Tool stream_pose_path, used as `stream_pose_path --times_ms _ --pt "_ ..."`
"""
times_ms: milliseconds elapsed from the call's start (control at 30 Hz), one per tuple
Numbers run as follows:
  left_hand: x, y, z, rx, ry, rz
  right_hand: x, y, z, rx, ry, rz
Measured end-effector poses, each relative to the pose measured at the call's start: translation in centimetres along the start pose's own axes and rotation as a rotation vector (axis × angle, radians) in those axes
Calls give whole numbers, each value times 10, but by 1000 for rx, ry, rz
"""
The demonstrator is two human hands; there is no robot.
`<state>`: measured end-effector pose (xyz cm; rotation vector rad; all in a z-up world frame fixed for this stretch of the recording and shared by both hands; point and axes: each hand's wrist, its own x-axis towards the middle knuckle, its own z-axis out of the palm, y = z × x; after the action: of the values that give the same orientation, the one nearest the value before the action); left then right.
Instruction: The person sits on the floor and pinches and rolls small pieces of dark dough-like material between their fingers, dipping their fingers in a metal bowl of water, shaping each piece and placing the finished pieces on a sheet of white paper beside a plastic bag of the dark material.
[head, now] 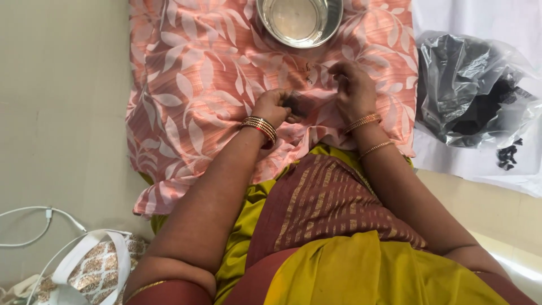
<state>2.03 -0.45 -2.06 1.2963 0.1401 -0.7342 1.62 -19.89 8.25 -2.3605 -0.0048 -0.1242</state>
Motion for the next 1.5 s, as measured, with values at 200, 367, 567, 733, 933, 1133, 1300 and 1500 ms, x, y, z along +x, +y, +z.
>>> stream_pose_path --times_ms 200,367,567,733,933,1133,1300,1500 --pt "10 -2 -5 163 64 194 29 22 18 -461 -128 -172" --pt "2 0 -7 -73 -13 18 26 21 32 -853 -408 -98" --pt "-7 13 -3 7 16 13 33 -1 28 -777 -442 -87" --pt "-15 23 -2 -44 39 -47 51 48 36 -551 -326 -22" --pt "-9 20 -2 -23 34 -64 69 37 52 -486 -343 -97" --pt "-11 24 -4 61 38 -5 71 70 79 -659 -444 -213" --pt "-18 33 -2 114 64 -44 74 92 71 -715 -499 -453" --pt "-12 23 -1 66 19 34 71 68 61 -509 -66 -232"
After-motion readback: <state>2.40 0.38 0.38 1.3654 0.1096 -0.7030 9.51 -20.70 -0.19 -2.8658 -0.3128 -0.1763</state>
